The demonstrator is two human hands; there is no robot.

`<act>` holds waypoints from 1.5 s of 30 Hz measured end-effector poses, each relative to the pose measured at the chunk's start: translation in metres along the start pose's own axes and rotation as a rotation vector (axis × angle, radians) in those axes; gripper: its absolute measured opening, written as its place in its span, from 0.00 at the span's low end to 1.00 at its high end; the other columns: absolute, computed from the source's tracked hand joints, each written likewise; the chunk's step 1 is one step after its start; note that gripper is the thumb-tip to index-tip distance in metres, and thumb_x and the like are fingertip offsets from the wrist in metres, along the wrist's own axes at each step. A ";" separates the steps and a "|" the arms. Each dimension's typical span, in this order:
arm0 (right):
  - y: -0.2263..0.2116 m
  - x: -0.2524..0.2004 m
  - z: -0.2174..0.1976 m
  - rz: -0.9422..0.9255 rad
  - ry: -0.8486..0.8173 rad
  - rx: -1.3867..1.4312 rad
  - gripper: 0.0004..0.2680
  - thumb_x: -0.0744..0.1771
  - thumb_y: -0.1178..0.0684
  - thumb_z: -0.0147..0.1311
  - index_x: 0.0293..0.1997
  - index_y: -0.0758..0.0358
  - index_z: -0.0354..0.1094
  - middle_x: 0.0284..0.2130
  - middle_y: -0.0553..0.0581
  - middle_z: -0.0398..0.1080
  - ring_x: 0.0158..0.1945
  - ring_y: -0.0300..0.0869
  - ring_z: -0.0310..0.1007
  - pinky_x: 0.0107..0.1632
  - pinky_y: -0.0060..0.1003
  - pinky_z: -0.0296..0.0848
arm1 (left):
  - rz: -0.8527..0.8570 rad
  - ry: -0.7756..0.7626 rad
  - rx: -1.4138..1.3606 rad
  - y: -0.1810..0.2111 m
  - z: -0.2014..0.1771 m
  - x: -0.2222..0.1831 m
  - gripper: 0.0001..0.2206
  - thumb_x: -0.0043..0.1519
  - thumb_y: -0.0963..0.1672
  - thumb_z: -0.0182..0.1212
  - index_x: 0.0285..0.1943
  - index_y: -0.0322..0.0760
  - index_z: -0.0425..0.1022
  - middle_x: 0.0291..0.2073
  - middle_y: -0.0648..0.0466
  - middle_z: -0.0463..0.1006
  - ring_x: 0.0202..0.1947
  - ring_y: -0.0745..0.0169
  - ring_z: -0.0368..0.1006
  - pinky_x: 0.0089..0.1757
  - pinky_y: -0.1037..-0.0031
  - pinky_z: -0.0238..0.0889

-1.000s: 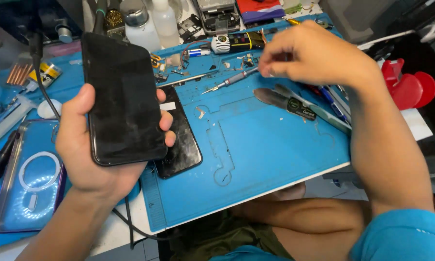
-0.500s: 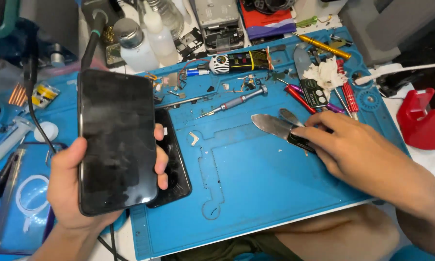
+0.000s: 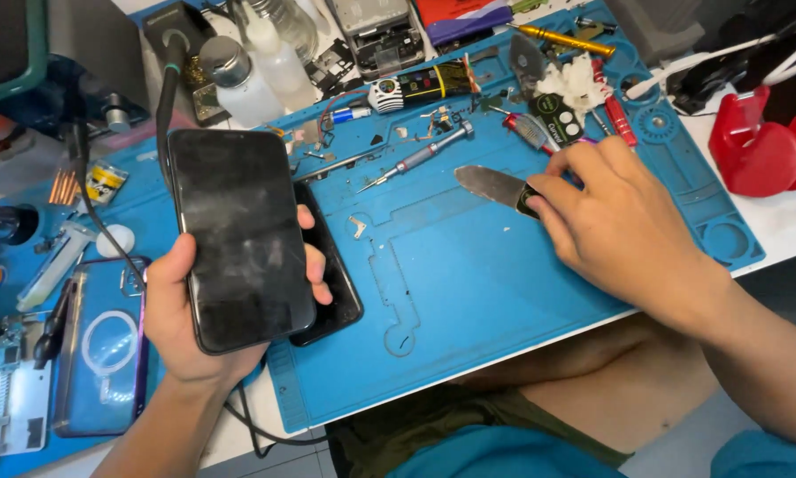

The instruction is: Using a thin metal tool to carefully pry the screen or back cover off a smartphone for repair.

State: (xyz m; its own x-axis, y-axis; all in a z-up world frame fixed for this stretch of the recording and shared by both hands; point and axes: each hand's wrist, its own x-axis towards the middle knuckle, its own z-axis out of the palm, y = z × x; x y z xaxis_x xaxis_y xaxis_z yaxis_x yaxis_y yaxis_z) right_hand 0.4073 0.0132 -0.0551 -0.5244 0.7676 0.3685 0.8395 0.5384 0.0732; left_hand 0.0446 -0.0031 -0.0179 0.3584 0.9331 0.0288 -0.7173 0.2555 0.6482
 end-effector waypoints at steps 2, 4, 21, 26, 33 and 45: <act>-0.016 0.009 -0.002 -0.024 0.003 0.078 0.09 0.69 0.53 0.58 0.52 0.64 0.76 0.45 0.60 0.70 0.44 0.55 0.67 0.48 0.48 0.71 | 0.029 0.009 0.015 0.004 -0.004 -0.001 0.31 0.67 0.51 0.53 0.71 0.21 0.60 0.54 0.32 0.72 0.41 0.35 0.73 0.39 0.50 0.71; -0.033 0.027 -0.004 -0.064 0.000 0.162 0.11 0.69 0.53 0.57 0.54 0.65 0.75 0.46 0.60 0.72 0.44 0.56 0.68 0.48 0.49 0.71 | 0.069 0.031 0.027 0.010 -0.007 -0.005 0.30 0.67 0.52 0.52 0.70 0.22 0.61 0.54 0.33 0.73 0.41 0.35 0.73 0.38 0.49 0.72; -0.068 0.131 -0.029 -0.114 -0.410 0.365 0.13 0.67 0.52 0.55 0.58 0.59 0.72 0.48 0.57 0.75 0.52 0.56 0.73 0.51 0.53 0.70 | -0.037 0.188 -0.009 0.024 -0.006 -0.005 0.24 0.64 0.51 0.48 0.56 0.25 0.72 0.46 0.39 0.77 0.36 0.43 0.74 0.34 0.55 0.70; -0.068 0.115 -0.014 -0.146 -0.381 0.338 0.14 0.66 0.53 0.54 0.58 0.60 0.71 0.49 0.57 0.73 0.52 0.56 0.72 0.51 0.53 0.71 | -0.025 0.181 -0.011 0.025 -0.007 -0.008 0.24 0.63 0.51 0.49 0.57 0.26 0.72 0.44 0.41 0.77 0.35 0.46 0.73 0.34 0.57 0.69; -0.044 0.121 -0.022 0.036 -0.725 -0.166 0.10 0.68 0.42 0.51 0.52 0.45 0.69 0.45 0.52 0.72 0.48 0.56 0.77 0.41 0.56 0.77 | 0.030 0.194 0.063 0.015 -0.010 -0.005 0.23 0.61 0.52 0.53 0.55 0.29 0.72 0.45 0.45 0.76 0.37 0.49 0.73 0.38 0.59 0.71; -0.025 0.074 -0.020 0.103 -0.857 -0.200 0.29 0.66 0.41 0.51 0.78 0.32 0.42 0.46 0.50 0.69 0.48 0.53 0.78 0.41 0.53 0.83 | 0.023 0.097 0.082 -0.003 -0.020 -0.005 0.24 0.66 0.51 0.53 0.61 0.25 0.70 0.51 0.42 0.76 0.52 0.43 0.76 0.61 0.46 0.68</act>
State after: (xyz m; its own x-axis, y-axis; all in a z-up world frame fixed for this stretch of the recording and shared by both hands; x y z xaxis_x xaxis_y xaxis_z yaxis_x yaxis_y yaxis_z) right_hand 0.3506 0.0499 -0.0113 -0.3034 0.8487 -0.4332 0.8556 0.4428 0.2682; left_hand 0.0330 -0.0032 -0.0348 0.2807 0.9594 -0.0266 -0.6718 0.2162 0.7085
